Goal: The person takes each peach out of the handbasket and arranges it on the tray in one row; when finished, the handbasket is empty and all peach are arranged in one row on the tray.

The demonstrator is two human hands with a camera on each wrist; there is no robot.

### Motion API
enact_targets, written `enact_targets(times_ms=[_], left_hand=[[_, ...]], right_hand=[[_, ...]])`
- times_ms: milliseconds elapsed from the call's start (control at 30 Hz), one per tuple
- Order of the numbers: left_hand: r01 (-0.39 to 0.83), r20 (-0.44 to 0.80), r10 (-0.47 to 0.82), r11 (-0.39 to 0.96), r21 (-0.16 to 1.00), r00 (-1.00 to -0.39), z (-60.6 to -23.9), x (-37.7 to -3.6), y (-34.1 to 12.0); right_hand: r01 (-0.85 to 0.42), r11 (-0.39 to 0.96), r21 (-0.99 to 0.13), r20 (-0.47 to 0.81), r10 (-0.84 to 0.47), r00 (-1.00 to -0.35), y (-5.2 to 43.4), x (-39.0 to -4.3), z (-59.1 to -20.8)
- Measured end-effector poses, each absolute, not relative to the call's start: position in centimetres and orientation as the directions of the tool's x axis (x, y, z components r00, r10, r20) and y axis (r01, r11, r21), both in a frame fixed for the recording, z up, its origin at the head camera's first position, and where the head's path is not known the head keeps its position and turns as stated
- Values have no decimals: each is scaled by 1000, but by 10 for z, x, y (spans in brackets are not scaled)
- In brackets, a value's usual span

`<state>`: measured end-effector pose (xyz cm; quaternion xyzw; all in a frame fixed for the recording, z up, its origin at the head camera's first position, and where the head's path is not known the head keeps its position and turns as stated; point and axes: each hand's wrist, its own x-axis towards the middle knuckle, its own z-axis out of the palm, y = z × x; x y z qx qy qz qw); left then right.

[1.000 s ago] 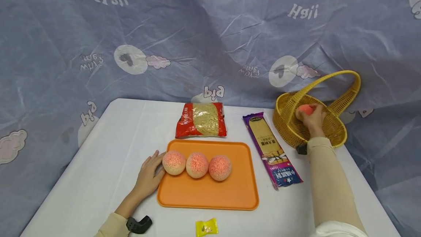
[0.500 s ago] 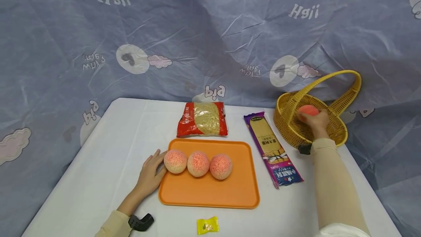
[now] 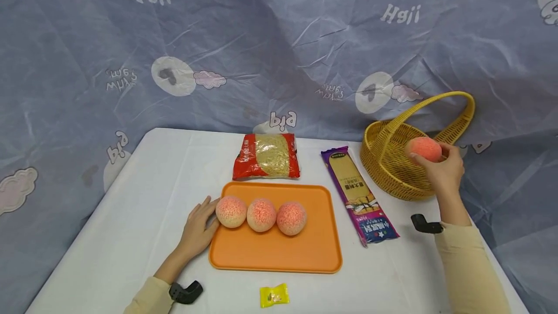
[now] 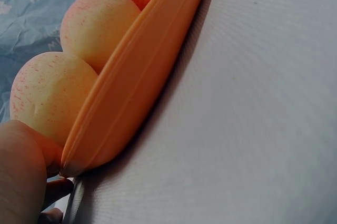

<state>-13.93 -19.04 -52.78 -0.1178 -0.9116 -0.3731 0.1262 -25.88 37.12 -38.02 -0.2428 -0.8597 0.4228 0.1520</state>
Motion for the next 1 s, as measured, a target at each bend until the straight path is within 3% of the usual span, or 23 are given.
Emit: enact_targets(times_ms=[167,333,567,767,1000], left_hand=[[306,314,120,693,653,-942,-528,-140,-190],[300,306,121,697,652,-944,-528,-140,-190],[298,304,119,697,652,-945,-527,-140,-190],[296,300,120,697,653,-946,-527,-140,-190],[296,301,120,696,654,-946,-526,-140,-191]], right_hand=[[185,561,-807,96,433,-896,339,-219,-382],[-9,598,-802,177,223,-959,304,-187,-394],[-242,497,-833,230,-87,-969,261,-164,-415],[-289,422,-859,190,-261,-947,241,-162,-432],[-303,493,-816,129,-354,-926,227,-164,-447]])
